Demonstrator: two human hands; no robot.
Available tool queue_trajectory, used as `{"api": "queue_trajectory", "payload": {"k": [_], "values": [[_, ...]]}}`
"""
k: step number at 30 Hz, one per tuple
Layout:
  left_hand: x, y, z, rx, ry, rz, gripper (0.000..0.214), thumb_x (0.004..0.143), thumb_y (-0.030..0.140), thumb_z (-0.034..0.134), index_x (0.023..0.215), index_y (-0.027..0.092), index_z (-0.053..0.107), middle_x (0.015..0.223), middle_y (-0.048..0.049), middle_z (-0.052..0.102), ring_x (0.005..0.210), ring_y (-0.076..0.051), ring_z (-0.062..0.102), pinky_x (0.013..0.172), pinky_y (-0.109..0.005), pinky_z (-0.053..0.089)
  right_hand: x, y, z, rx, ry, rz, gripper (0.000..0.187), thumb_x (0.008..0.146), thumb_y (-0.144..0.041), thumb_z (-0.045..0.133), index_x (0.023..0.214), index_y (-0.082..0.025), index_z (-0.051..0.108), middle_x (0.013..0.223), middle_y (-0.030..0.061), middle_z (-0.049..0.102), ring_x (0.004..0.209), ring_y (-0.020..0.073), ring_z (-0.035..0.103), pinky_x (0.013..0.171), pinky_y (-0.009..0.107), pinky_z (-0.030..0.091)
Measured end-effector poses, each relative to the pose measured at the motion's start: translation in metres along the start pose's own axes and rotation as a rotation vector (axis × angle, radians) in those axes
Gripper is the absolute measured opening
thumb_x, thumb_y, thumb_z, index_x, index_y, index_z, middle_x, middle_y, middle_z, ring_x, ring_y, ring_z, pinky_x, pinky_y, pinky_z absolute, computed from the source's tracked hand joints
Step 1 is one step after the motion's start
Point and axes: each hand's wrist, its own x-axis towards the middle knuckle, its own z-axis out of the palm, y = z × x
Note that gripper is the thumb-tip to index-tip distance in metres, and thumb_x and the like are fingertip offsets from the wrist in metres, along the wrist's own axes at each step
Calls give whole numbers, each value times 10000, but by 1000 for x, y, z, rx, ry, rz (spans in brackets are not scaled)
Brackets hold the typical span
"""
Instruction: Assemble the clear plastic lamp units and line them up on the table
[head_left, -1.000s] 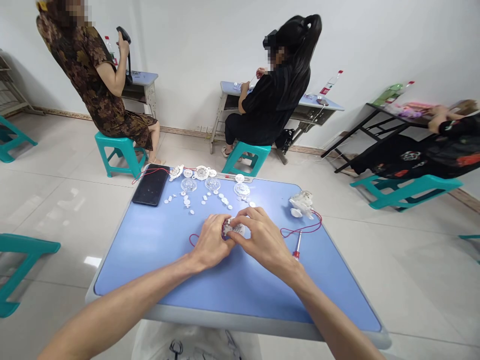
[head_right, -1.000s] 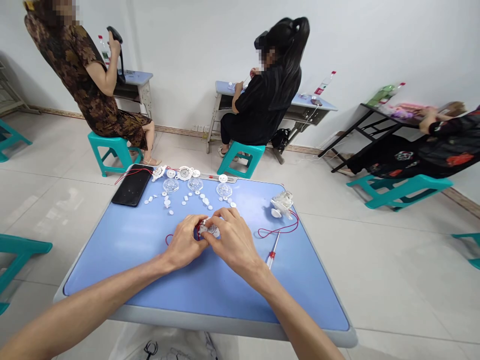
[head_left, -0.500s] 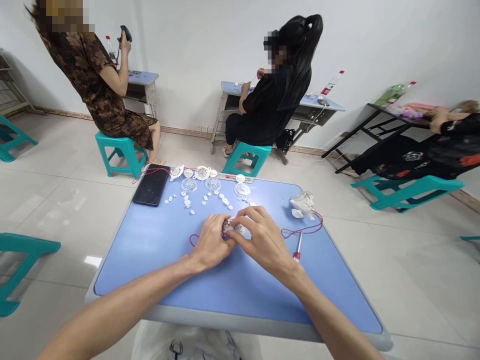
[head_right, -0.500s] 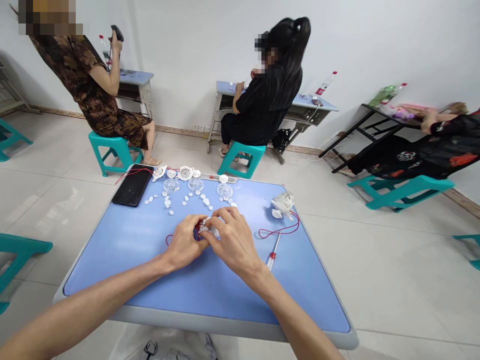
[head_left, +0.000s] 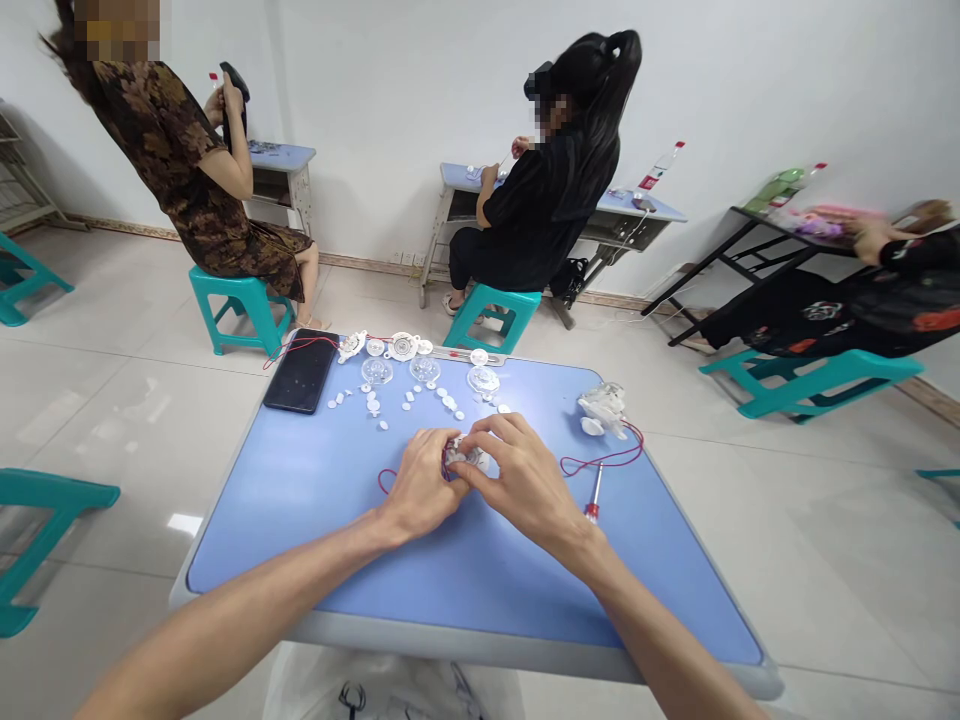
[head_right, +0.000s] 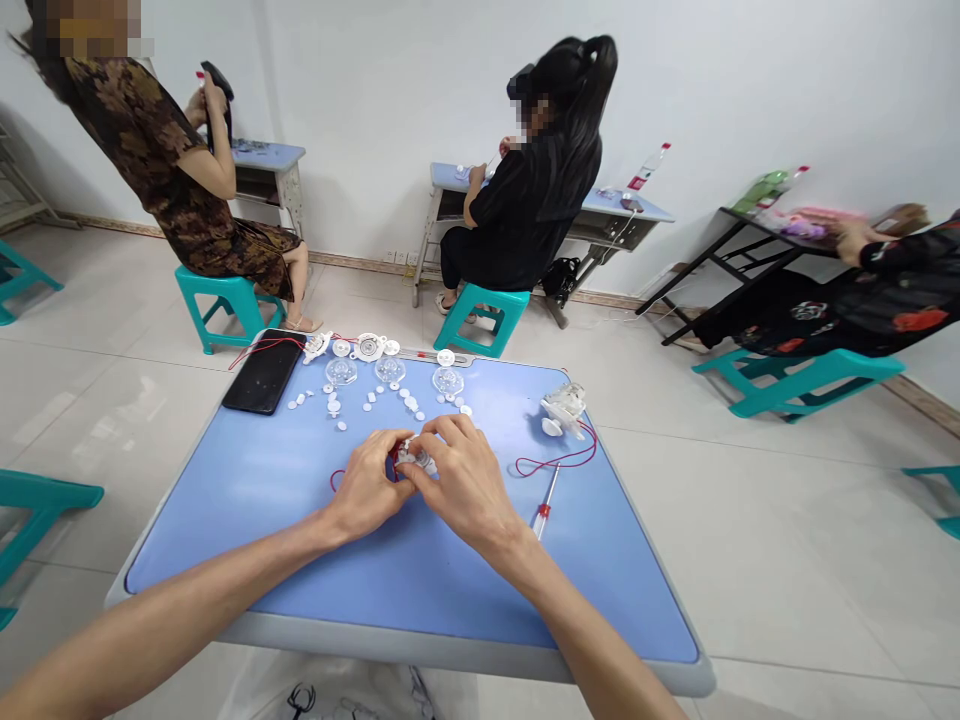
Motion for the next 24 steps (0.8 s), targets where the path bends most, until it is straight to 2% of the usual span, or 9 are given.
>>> {"api": "queue_trajectory", "payload": {"k": [11,19,24], "values": [[0,-1,0,-2,-1,3,337,739,89,621,1062,183,596,1024,-51,661,978,-222,578,879,-342,463,-1,1,1,55,21,-9,77,848,-213,638,908,-198,684,916,78,666,915,248,551,781,404,505],[0,0,0,-4,-3,-4,339,737,91,622,1060,190,599,1026,-46,662,975,-220,581,869,-340,464,-1,0,1,121,30,1,82,835,-161,636,898,-198,675,881,62,676,901,236,552,776,386,501],[-1,0,-2,-3,-3,-15,345,738,108,645,1072,186,601,1033,-51,664,985,-227,583,877,-347,463,0,1,2,189,43,26,40,833,-201,650,869,-211,664,879,57,672,894,232,552,784,392,493]]}}
